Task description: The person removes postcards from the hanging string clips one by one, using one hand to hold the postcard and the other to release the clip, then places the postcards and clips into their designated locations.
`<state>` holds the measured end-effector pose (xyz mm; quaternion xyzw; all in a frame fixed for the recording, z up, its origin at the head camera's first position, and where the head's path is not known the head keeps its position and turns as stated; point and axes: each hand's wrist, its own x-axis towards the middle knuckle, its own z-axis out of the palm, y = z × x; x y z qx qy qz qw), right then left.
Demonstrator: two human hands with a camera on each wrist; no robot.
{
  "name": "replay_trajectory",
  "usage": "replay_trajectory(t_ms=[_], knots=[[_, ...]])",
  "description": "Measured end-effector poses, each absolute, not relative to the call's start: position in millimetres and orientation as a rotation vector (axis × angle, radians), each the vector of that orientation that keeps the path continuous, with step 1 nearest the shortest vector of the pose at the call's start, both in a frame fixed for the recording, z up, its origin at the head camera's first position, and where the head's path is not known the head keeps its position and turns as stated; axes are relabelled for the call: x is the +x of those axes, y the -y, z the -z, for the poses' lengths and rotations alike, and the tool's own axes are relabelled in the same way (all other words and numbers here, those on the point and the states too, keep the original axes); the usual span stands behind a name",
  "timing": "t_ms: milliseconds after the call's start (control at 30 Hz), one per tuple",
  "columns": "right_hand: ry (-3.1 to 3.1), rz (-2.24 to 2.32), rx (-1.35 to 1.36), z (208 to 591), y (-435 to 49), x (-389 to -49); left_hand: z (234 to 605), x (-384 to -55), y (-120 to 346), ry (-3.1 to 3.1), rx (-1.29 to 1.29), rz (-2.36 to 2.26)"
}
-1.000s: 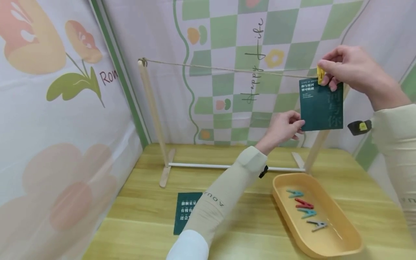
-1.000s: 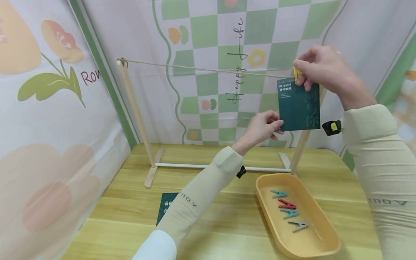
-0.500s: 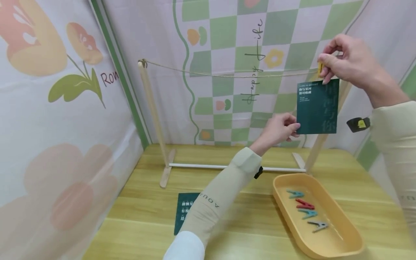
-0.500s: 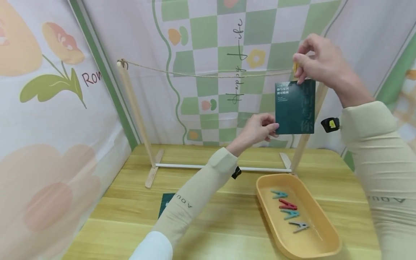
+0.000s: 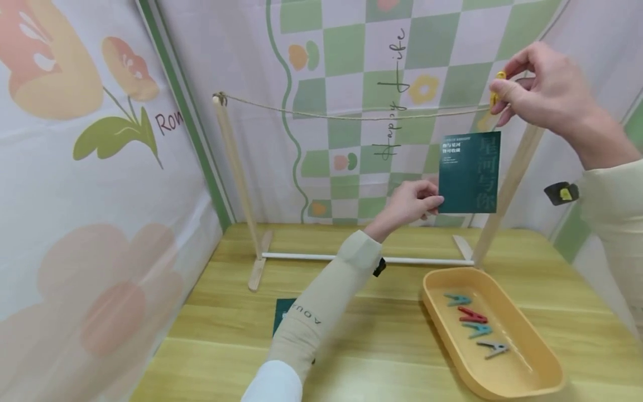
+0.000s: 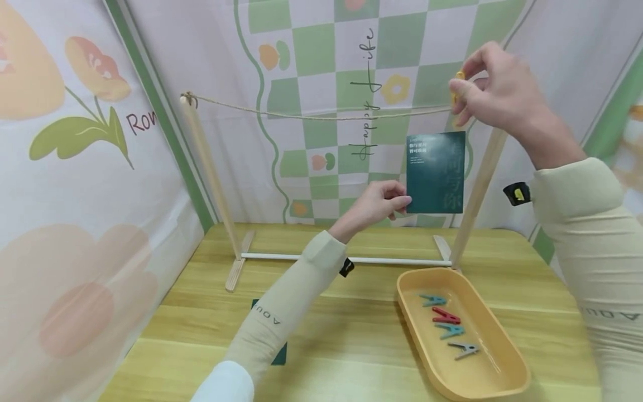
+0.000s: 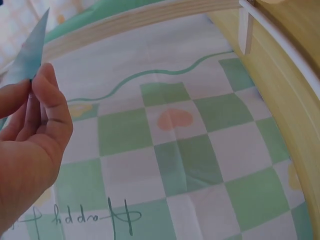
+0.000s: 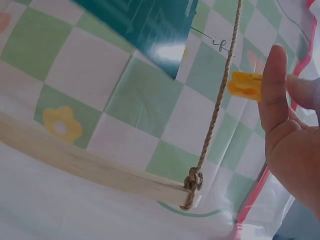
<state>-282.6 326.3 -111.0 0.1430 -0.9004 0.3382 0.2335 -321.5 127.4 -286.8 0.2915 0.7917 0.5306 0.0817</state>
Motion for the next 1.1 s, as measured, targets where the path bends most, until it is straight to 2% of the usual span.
replay_trajectory(t_ms=[333,533,767,1100], knots=[[2.475,-0.624,0.540,127.4,-305.7,-265.9,295.9,-319.2,-65.3,-2.312,0.980,-1.560],[2.460,-0.318,0.672,152.1,-297.1,-255.7,301.8,-312.6,-32.2,-2.302,1.005,-1.550],[2.446,-0.243,0.829,201.7,-303.9,-241.0,317.9,-299.3,-3.0,-2.288,1.045,-1.488],[2.651,-0.253,0.846,290.4,-326.2,-209.5,338.8,-283.8,44.7,-2.278,1.045,-1.345]])
